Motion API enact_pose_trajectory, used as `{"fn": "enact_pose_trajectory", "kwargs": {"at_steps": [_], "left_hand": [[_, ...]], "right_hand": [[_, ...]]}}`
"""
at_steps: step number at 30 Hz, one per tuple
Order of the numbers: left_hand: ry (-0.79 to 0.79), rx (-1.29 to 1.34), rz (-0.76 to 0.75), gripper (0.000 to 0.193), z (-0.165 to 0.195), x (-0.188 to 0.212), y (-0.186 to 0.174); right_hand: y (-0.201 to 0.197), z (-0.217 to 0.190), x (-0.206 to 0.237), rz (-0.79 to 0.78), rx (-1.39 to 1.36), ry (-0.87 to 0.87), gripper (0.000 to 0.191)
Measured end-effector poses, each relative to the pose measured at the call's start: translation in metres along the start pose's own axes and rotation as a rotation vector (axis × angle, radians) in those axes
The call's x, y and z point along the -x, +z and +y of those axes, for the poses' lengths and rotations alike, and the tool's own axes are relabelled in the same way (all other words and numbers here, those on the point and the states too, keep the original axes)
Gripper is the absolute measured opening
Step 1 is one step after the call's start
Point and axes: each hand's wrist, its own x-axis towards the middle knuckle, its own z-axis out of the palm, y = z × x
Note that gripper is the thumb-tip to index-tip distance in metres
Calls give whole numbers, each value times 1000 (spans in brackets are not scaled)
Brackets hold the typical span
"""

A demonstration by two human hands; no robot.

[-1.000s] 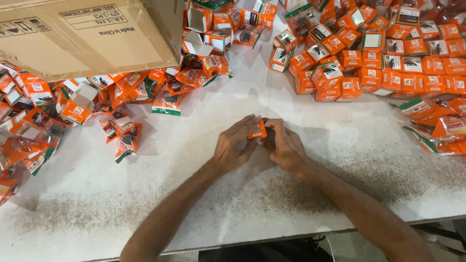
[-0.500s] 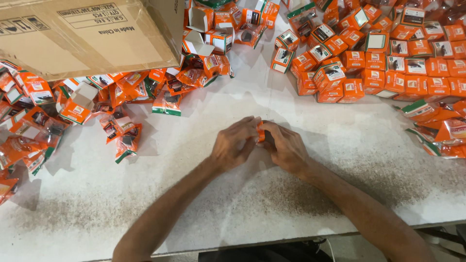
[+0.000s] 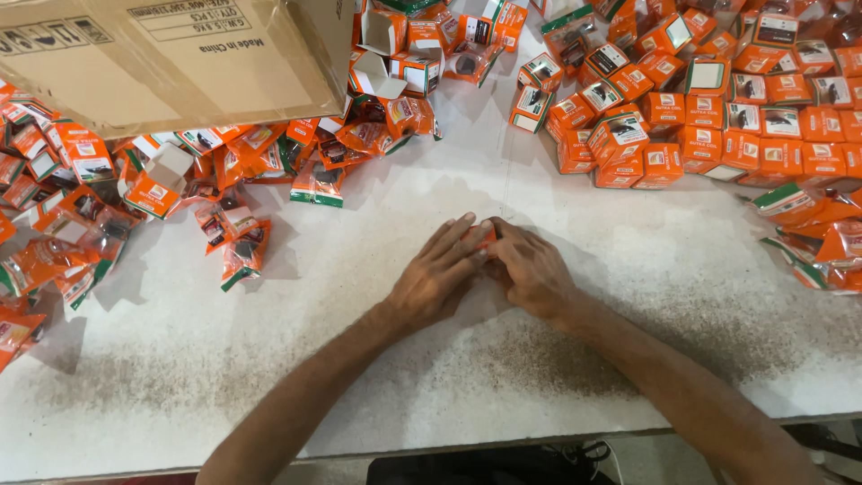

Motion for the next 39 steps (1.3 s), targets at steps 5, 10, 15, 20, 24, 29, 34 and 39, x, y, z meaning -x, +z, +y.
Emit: {"fn": "enact_pose_trajectory", "kwargs": {"at_steps": [5, 10, 15, 20, 24, 29, 34, 39], "left_hand": [[-74, -29, 216, 41, -31, -11, -15], [-134, -970, 50, 51, -114, -80, -55], [-481, -1257, -308, 25, -161, -133, -63], [34, -1377, 361, 43, -116, -100, -53], [-118, -249, 203, 56, -8, -75, 10], [-287, -8, 152, 34, -39, -95, 18], [-320, -887, -136, 60, -134, -112, -14], [-262, -592, -37, 43, -102, -89, -4]], "right_hand": [[-17, 28, -13, 236, 321, 87, 53], [-37, 28, -17, 390, 458, -23, 71], [-30, 12, -8, 194, 276, -10, 67], [-25, 10, -9, 151, 85, 73, 79], [-7, 8, -12, 122, 24, 109, 110], [-5, 18, -4, 67, -349, 469, 80], [-7, 17, 0, -37, -353, 304, 67], [-23, 4, 5, -4, -283, 178, 56]]}}
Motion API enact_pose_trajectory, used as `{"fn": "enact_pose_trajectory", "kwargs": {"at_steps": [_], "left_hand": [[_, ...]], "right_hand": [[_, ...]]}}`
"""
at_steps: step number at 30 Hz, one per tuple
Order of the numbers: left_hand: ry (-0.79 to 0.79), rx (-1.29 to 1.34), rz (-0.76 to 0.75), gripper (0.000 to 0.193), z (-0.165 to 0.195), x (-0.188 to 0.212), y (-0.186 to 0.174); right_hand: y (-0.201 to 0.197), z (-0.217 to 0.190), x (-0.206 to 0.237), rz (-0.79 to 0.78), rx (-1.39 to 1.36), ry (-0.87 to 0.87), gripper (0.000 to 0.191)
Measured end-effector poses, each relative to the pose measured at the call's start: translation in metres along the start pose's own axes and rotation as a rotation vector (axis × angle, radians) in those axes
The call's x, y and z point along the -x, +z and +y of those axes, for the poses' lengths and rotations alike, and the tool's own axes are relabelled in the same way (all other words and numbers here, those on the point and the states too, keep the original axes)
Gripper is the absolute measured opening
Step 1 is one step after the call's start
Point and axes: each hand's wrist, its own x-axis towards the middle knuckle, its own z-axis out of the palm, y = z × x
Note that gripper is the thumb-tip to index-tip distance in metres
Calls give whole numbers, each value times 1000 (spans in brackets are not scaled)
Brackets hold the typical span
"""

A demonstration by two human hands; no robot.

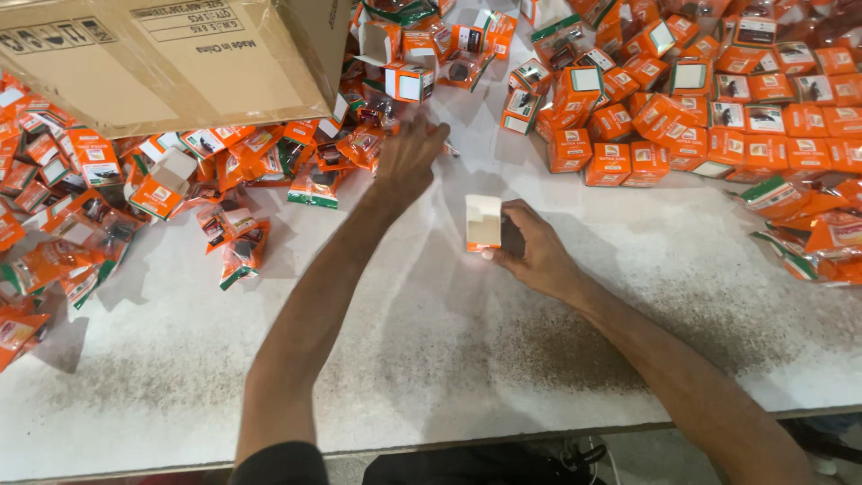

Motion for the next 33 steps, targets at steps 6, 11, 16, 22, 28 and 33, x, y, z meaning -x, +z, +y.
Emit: {"fn": "enact_pose_trajectory", "kwargs": {"at_steps": [6, 11, 16, 22, 28, 33], "left_hand": [[-165, 732, 421, 37, 57, 89, -52], [259, 532, 474, 42, 78, 131, -57], [274, 363, 287, 50, 72, 135, -51], [24, 471, 226, 35, 84, 134, -39], [-159, 450, 124, 20, 93, 128, -33], [-127, 598, 80, 20, 93, 143, -34]], "right_hand": [[9, -6, 6, 20, -10, 178, 65], [30, -9, 8, -7, -1, 178, 64], [39, -15, 10, -2, -119, 120, 59], [38, -18, 1, -7, -41, 143, 60], [43, -28, 6, 32, 11, 149, 63], [48, -35, 22, 21, -4, 170, 63]]}}
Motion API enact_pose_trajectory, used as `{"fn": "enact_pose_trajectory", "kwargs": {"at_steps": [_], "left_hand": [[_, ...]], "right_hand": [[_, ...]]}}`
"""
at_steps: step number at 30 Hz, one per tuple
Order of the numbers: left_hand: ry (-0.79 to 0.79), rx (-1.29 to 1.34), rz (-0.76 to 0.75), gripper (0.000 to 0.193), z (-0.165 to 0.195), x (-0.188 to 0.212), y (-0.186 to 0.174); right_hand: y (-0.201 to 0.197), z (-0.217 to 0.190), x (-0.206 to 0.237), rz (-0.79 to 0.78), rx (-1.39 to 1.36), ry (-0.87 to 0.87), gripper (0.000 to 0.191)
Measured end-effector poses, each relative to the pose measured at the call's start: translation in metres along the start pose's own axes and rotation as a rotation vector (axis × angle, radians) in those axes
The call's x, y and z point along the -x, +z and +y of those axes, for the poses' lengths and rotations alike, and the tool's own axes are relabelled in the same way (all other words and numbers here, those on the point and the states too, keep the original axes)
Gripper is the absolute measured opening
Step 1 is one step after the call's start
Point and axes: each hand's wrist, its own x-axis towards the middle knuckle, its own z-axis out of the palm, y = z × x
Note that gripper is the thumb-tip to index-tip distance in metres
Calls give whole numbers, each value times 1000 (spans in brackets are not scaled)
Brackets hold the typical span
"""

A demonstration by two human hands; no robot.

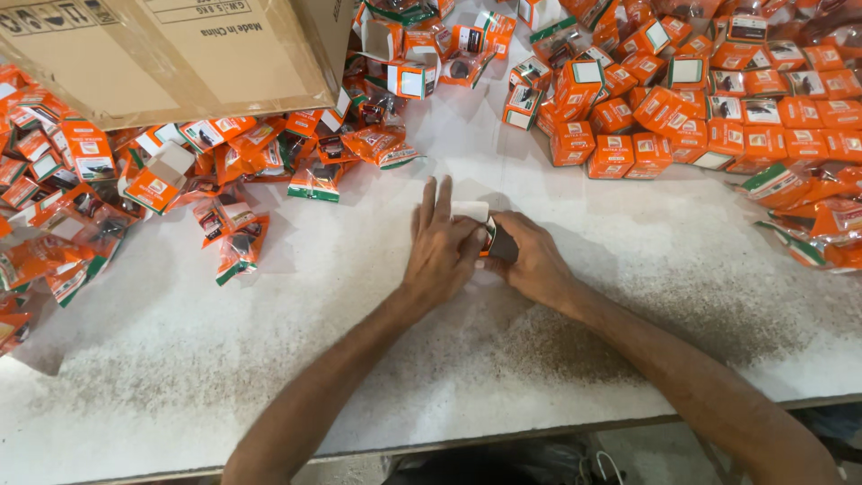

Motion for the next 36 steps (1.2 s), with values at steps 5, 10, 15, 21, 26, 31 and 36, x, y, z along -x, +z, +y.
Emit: {"fn": "enact_pose_trajectory", "kwargs": {"at_steps": [5, 10, 15, 21, 26, 31, 36], "left_hand": [[-265, 332, 62, 46, -8, 19, -3], [-523, 436, -26, 29, -15, 9, 8], [-452, 451, -3, 26, -15, 15, 9], [-644, 1095, -218, 19, -34, 18, -13], [-622, 853, -160, 17, -33, 9, 0], [68, 175, 264, 31, -8, 26, 7], [177, 201, -28, 41, 2, 41, -14]], "right_hand": [[10, 0, 13, 39, 131, -119, 71], [16, -3, 24, 28, -47, 29, 85], [18, -8, 30, 28, 220, -182, 58], [12, -8, 28, 9, 279, -236, 57], [11, -12, 26, 4, 205, -159, 47], [13, -14, 30, -3, 214, -81, 43], [16, -10, 31, 13, 103, -54, 52]]}}
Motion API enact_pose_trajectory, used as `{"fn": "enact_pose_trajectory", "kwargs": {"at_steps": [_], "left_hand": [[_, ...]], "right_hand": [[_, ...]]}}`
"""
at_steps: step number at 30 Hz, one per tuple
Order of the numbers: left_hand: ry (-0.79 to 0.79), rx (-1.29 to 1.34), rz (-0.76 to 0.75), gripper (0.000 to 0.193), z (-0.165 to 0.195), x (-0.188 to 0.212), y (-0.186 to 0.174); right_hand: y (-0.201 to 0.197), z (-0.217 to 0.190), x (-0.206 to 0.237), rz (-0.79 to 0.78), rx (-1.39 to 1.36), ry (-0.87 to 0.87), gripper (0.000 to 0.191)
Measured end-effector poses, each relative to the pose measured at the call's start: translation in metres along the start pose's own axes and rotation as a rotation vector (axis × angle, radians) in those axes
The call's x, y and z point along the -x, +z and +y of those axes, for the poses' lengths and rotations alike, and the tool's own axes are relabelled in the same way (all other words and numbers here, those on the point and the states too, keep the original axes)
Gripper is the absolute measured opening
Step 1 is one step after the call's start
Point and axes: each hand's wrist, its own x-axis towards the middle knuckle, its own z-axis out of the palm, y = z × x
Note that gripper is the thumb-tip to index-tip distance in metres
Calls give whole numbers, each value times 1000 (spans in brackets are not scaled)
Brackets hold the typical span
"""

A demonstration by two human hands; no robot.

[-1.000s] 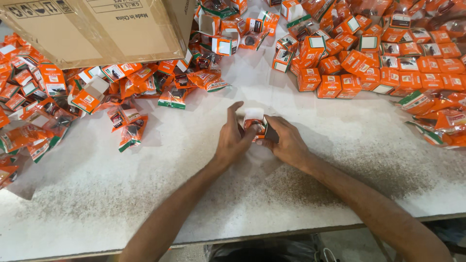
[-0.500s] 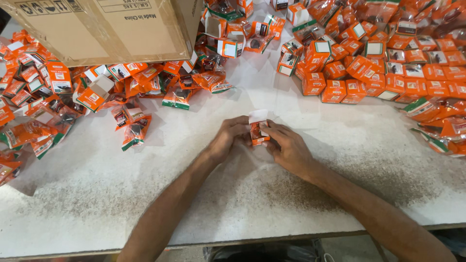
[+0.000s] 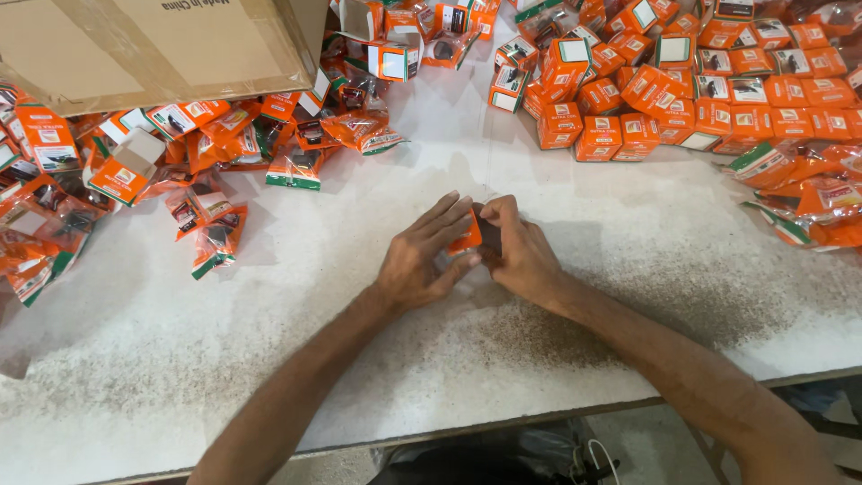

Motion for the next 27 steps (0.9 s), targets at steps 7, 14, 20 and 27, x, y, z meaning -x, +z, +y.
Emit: {"fn": "enact_pose_trajectory", "kwargs": {"at_steps": [7, 14, 20, 27], "left_hand": [[-181, 207, 24, 24, -2, -3, 0], [-30, 101, -36, 20, -10, 3, -5], [-81, 114, -57, 25, -6, 2, -3], [74, -194, -99, 31, 2, 12, -1]], "right_hand": [[-1, 3, -3, -59, 13, 100, 50], [-5, 6, -4, -52, -49, -14, 54], [-7, 12, -6, -82, -35, 3, 57], [-1, 14, 0, -84, -31, -109, 81]]}}
